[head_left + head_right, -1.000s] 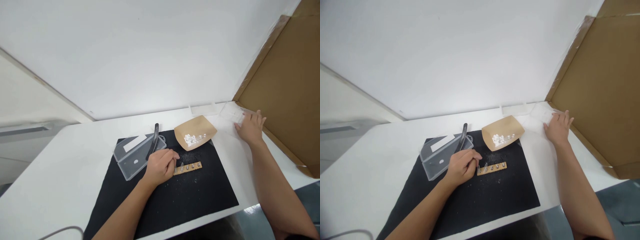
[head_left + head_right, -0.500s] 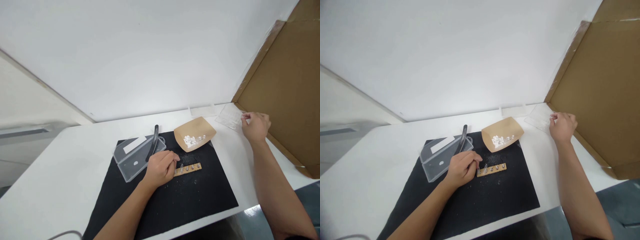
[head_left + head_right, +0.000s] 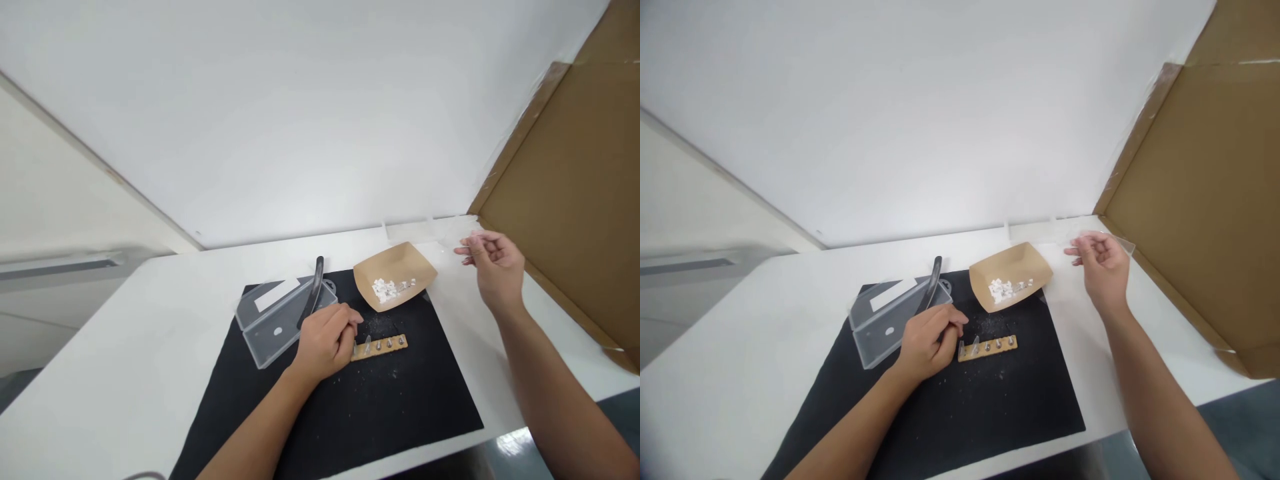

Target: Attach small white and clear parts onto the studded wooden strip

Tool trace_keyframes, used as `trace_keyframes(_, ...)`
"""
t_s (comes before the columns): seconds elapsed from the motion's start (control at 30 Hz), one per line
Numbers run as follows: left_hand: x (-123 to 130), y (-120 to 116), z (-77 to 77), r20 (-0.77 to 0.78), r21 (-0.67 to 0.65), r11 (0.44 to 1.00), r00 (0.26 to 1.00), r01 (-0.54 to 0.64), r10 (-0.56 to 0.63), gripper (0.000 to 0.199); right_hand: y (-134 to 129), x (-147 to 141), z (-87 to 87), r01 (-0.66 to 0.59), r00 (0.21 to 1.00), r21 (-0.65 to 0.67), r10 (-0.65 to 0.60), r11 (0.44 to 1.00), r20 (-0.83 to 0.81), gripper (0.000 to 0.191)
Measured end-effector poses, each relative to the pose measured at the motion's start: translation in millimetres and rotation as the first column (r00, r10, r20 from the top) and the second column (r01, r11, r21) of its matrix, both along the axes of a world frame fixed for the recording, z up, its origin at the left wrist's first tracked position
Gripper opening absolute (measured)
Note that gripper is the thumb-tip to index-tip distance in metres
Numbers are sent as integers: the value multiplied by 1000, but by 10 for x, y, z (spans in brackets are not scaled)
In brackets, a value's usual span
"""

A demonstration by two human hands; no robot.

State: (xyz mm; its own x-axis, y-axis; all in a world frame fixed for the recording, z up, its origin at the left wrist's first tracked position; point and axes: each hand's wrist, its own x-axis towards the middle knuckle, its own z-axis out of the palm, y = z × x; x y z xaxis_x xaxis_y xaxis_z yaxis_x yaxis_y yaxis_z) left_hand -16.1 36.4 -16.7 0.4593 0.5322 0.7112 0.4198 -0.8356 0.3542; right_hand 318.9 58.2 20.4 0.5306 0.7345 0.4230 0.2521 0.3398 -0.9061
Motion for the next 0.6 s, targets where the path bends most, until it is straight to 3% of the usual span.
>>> trace_keyframes(0.13, 44, -25, 48, 53, -60, 998, 999, 7, -4, 21, -124, -343, 5, -284, 952, -111, 266, 952, -152, 38)
trace_keyframes(0.27, 95, -51, 66, 120, -129, 990, 992, 50, -34, 19, -264, -634, -27, -459, 872, -173, 404, 872, -278, 41)
trace_keyframes(0.43, 138, -99, 40, 165, -235, 965, 983, 114, -76, 22, -391, -904, -99, -566, 806, -174, 497, 806, -320, 39)
trace_keyframes(0.6, 160, -128, -11, 223, -338, 924, 969, 176, -103, 24, -423, -1025, -152, -585, 802, -189, 528, 789, -278, 38)
